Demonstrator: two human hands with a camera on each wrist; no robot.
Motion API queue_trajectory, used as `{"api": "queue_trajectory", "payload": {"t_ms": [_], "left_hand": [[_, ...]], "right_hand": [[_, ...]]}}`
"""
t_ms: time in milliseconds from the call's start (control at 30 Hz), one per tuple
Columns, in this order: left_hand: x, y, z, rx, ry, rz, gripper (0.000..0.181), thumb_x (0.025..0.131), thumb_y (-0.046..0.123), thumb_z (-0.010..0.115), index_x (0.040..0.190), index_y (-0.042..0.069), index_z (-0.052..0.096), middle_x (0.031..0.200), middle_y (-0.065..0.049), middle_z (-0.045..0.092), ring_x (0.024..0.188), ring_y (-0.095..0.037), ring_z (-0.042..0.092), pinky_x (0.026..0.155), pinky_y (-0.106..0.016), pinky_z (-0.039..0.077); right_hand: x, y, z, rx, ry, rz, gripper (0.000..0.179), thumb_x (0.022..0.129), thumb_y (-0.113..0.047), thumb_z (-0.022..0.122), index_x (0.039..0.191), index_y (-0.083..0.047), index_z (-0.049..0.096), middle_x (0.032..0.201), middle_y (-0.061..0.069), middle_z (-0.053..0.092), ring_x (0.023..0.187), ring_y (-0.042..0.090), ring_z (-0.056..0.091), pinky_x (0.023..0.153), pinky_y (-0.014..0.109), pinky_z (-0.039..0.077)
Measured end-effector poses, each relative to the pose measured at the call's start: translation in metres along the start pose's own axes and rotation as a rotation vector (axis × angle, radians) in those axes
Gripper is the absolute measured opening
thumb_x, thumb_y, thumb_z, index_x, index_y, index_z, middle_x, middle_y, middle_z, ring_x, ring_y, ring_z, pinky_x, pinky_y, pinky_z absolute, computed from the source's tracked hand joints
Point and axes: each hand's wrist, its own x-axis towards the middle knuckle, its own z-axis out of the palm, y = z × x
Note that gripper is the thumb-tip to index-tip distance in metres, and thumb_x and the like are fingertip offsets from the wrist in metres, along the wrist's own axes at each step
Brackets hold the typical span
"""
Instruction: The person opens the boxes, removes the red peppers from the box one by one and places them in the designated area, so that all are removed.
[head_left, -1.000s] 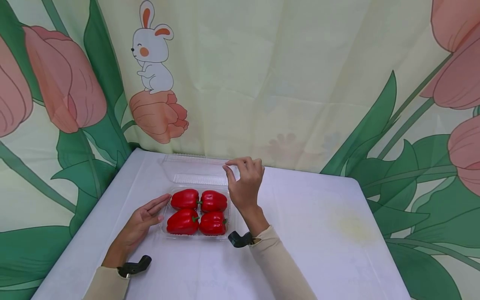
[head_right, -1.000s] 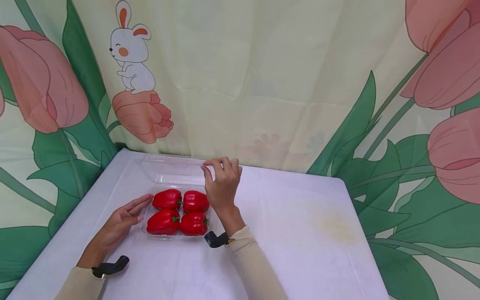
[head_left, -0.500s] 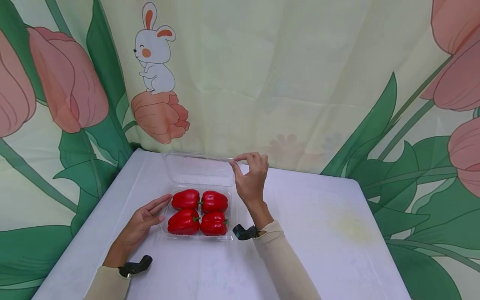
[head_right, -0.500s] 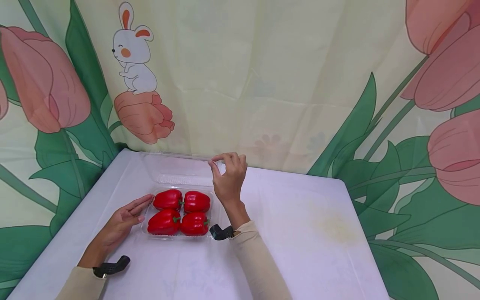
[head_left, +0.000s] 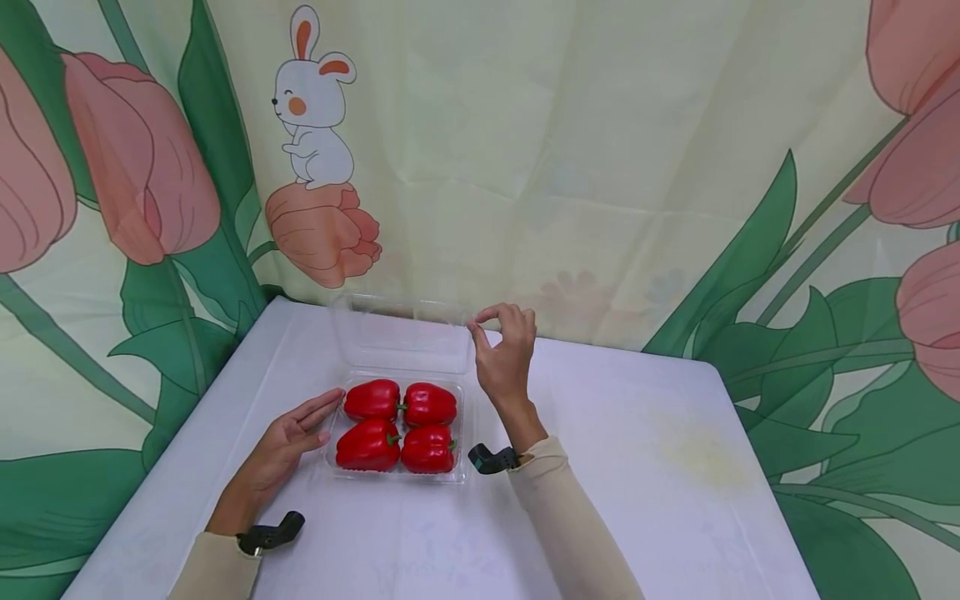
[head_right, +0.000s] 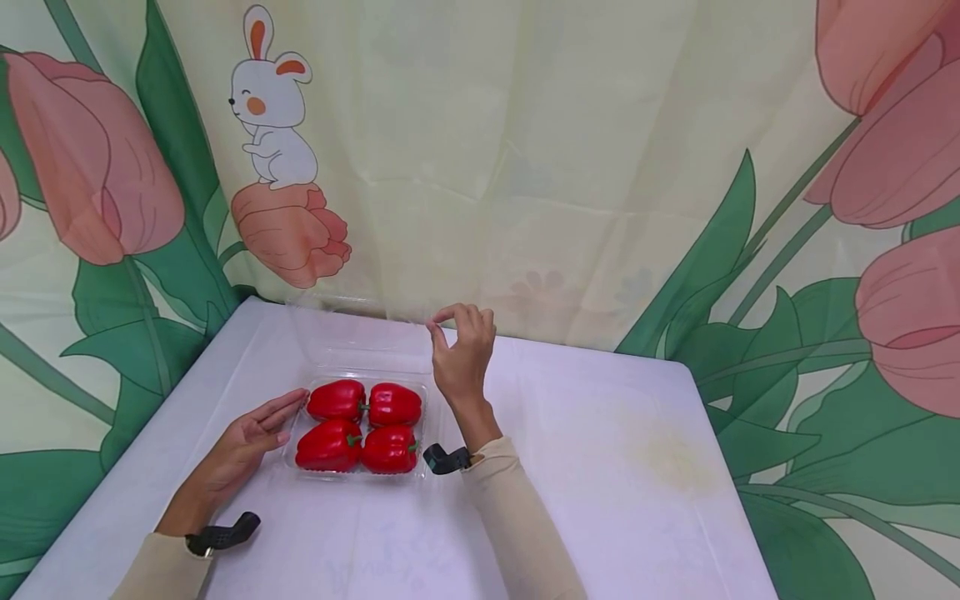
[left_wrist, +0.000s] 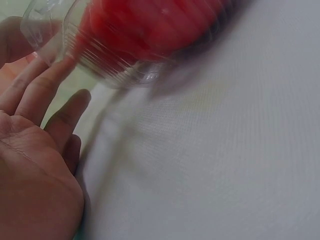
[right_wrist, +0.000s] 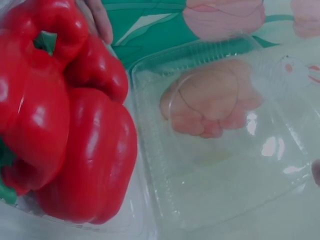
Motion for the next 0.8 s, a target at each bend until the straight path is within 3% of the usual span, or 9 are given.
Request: {"api": "queue_trajectory", "payload": {"t_ms": [467,700,800], "left_hand": [[-0.001,0.002,0.001,0.001,0.003,-0.011,0.072,0.103,0.005,0.065,0.167,0.009,0.033,0.175,-0.013,0.031,0.138,0.019,0.048,0.107,-0.015,0.05],[-0.001,-0.001,0.0,0.002,0.006,-0.004,0.072,0.102,0.003,0.065,0.167,0.008,0.033,0.174,-0.01,0.034,0.138,0.017,0.049,0.107,-0.017,0.051],[0.0,-0.002,0.0,0.006,0.01,-0.002,0.073,0.102,0.003,0.066,0.167,0.009,0.033,0.173,-0.005,0.037,0.138,0.017,0.049,0.107,-0.017,0.05]], "right_hand": [[-0.009,0.029,0.007,0.059,-0.076,-0.003,0.015,0.092,-0.007,0.082,0.106,-0.012,0.081,0.102,0.007,0.072,0.096,0.03,0.053,0.082,0.033,0.046],[-0.012,0.037,0.008,0.063,-0.143,0.051,0.02,0.093,-0.006,0.08,0.112,-0.013,0.079,0.108,0.007,0.073,0.099,0.028,0.054,0.083,0.05,0.052],[-0.014,0.041,0.009,0.063,-0.181,0.075,0.024,0.092,-0.003,0.081,0.114,-0.013,0.078,0.11,0.007,0.075,0.102,0.032,0.056,0.084,0.051,0.052]]}}
